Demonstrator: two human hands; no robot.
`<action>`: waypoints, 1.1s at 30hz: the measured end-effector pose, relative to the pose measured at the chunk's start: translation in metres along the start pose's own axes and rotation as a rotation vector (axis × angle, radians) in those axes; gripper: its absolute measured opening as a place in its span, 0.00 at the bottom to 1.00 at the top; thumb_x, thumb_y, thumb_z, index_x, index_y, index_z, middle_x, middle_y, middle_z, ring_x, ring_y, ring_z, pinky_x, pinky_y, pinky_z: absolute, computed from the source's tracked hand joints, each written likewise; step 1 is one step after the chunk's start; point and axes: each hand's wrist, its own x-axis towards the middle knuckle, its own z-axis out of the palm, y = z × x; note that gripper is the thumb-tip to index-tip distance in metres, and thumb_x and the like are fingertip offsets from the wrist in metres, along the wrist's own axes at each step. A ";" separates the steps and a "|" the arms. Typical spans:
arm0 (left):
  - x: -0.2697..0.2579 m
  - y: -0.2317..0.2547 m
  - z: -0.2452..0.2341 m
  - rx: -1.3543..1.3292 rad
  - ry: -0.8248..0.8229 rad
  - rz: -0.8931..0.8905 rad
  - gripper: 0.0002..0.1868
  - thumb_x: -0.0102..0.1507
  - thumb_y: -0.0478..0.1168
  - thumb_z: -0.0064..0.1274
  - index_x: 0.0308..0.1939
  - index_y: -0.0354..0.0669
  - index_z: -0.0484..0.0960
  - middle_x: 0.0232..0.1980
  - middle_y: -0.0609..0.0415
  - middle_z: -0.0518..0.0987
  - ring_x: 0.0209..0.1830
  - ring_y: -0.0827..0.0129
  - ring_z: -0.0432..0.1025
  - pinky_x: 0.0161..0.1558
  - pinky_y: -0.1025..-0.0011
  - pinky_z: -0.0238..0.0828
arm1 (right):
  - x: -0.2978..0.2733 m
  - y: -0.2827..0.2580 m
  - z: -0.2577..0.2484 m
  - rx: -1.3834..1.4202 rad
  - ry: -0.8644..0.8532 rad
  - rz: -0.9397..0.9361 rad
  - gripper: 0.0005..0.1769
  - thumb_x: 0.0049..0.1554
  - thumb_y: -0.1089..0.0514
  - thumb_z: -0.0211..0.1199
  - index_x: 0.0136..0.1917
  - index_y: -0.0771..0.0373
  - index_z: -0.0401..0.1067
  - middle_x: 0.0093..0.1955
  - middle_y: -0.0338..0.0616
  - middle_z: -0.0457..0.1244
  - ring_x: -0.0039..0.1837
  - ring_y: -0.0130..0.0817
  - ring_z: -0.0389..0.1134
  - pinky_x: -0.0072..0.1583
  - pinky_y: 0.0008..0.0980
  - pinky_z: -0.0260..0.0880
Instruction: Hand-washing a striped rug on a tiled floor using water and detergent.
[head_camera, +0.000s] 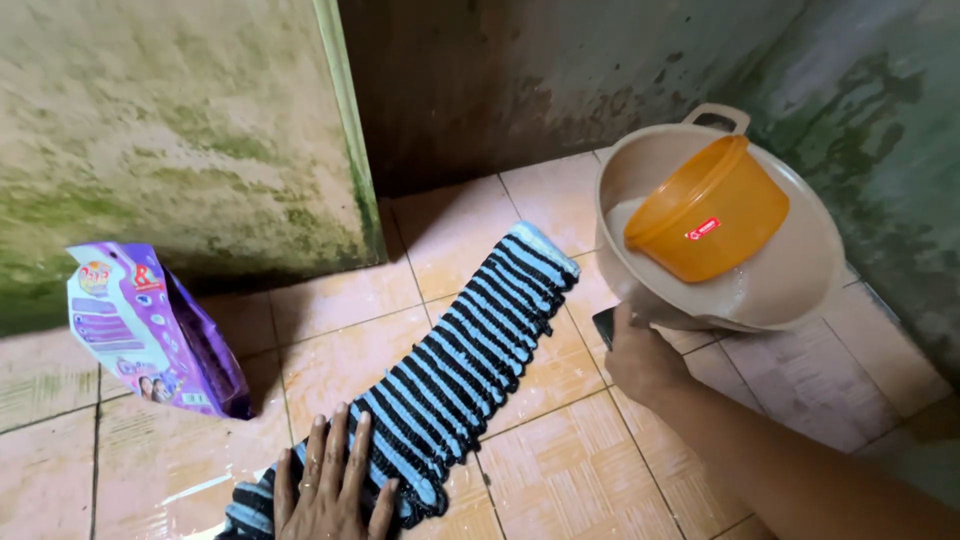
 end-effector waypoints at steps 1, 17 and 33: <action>0.003 -0.001 -0.002 -0.007 -0.010 -0.005 0.44 0.59 0.64 0.39 0.77 0.54 0.56 0.79 0.50 0.55 0.78 0.58 0.49 0.72 0.42 0.35 | 0.002 0.001 0.005 0.107 0.061 -0.007 0.25 0.57 0.58 0.58 0.65 0.63 0.55 0.63 0.65 0.63 0.62 0.62 0.68 0.60 0.54 0.70; 0.012 0.003 -0.013 0.001 -0.017 -0.039 0.45 0.59 0.62 0.42 0.76 0.42 0.58 0.78 0.51 0.59 0.79 0.63 0.51 0.75 0.51 0.37 | -0.092 -0.176 -0.039 0.381 -0.057 -0.688 0.34 0.63 0.33 0.47 0.64 0.66 0.66 0.45 0.51 0.63 0.46 0.41 0.66 0.51 0.40 0.71; 0.000 -0.008 0.008 0.029 0.022 -0.034 0.47 0.54 0.60 0.45 0.74 0.41 0.63 0.77 0.50 0.63 0.76 0.63 0.56 0.74 0.51 0.42 | -0.103 -0.193 0.061 0.364 0.384 -0.911 0.26 0.64 0.49 0.50 0.72 0.60 0.65 0.51 0.59 0.63 0.50 0.53 0.67 0.49 0.51 0.70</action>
